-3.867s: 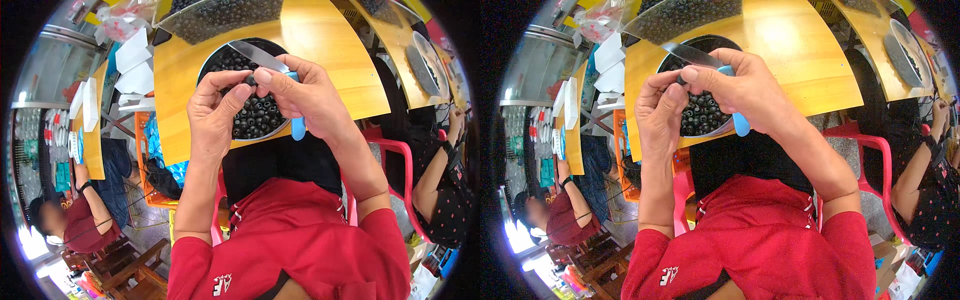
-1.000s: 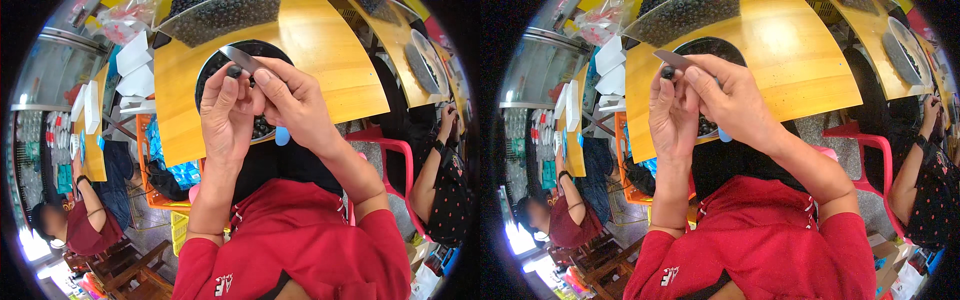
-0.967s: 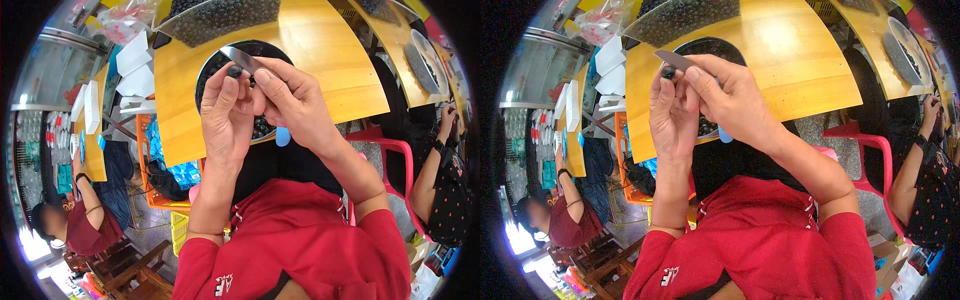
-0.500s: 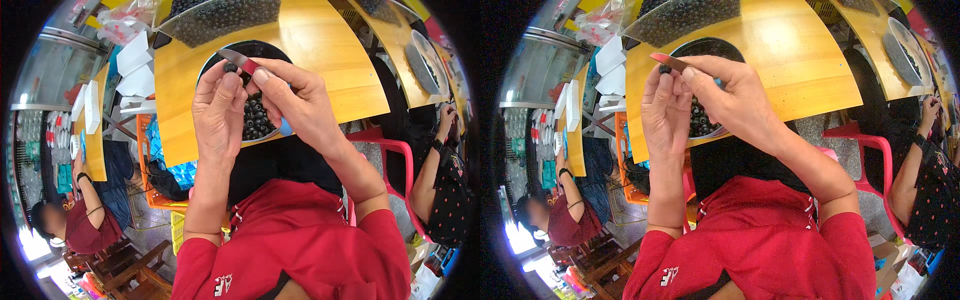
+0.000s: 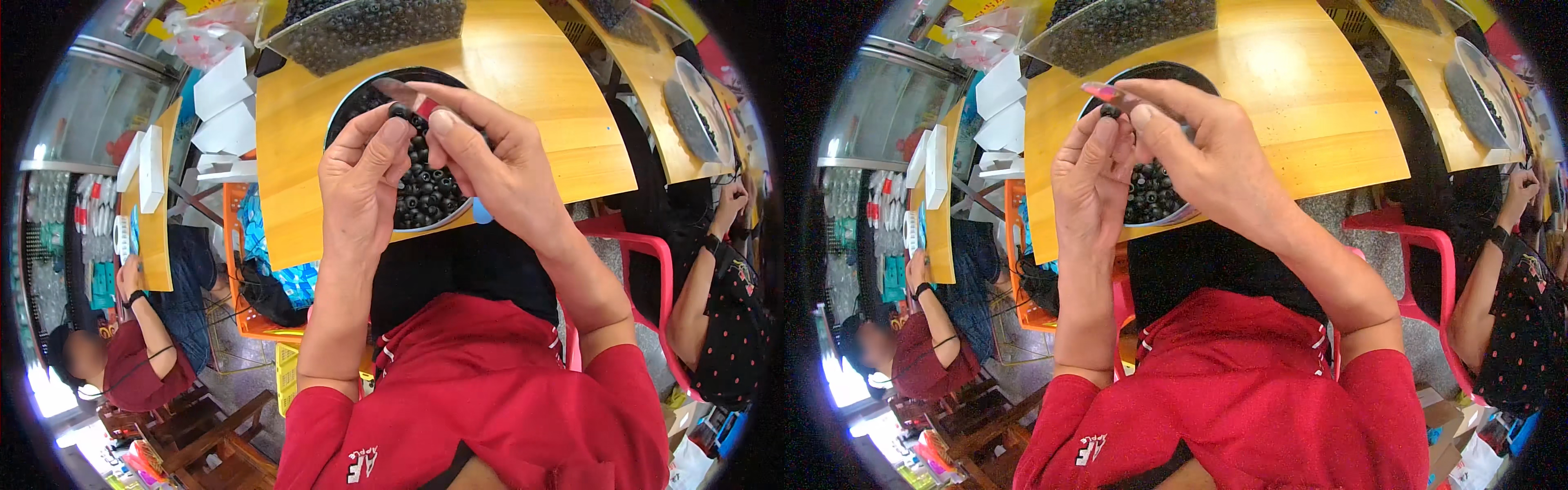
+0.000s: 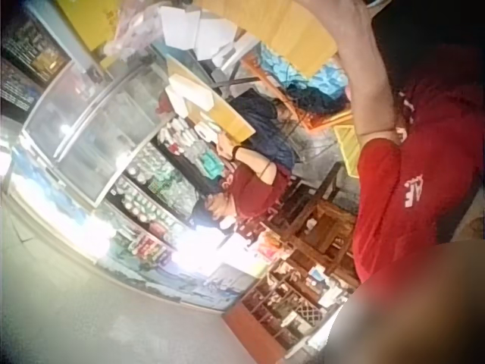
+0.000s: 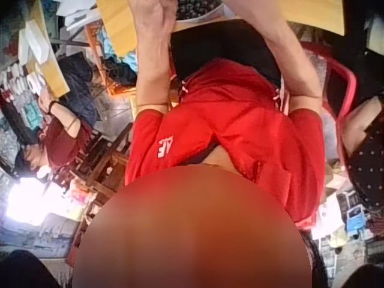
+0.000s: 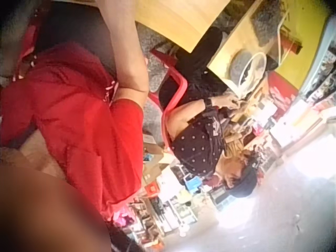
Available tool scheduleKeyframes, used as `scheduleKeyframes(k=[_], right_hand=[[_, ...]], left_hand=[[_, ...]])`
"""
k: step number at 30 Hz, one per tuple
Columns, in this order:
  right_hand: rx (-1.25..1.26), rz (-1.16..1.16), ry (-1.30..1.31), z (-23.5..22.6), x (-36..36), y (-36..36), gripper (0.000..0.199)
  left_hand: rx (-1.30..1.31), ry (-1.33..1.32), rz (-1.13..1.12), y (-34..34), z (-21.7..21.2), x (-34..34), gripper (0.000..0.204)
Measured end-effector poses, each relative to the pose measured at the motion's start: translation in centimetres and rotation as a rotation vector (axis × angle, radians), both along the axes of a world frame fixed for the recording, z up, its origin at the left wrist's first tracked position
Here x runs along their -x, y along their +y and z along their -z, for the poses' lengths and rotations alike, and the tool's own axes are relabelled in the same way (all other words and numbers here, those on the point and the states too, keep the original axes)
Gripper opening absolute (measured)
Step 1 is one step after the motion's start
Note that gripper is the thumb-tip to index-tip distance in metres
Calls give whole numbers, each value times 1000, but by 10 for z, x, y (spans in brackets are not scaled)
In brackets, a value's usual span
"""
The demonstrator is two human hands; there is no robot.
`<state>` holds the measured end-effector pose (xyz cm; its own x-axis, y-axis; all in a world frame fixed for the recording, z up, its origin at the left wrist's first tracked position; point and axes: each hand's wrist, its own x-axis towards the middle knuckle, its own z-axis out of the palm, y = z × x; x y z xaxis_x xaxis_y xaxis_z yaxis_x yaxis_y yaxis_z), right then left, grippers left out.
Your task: Scrape small dark objects or seeds with a knife over a container at a workstation.
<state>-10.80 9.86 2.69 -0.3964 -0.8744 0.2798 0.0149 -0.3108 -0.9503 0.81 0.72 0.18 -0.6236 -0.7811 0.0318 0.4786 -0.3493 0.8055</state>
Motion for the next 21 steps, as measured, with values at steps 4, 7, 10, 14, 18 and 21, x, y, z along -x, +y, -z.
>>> scheduleKeyframes(k=[4,7,10,14,18,21], right_hand=[[-31,-3,62,0,-1,-1,33],[-39,-11,130,2,0,-1,32],[7,-24,128,5,2,-4,30],[-3,-36,77,5,5,-4,29],[-58,-83,0,2,8,-2,30],[-66,-93,-52,2,8,-1,30]], left_hand=[[-54,98,76,-5,5,-4,20],[-80,153,135,-11,7,-7,18],[-126,159,164,-10,5,-7,17],[-170,197,259,-12,6,-9,18],[-173,212,304,-11,8,-10,18],[-202,175,263,-9,5,-9,17]])
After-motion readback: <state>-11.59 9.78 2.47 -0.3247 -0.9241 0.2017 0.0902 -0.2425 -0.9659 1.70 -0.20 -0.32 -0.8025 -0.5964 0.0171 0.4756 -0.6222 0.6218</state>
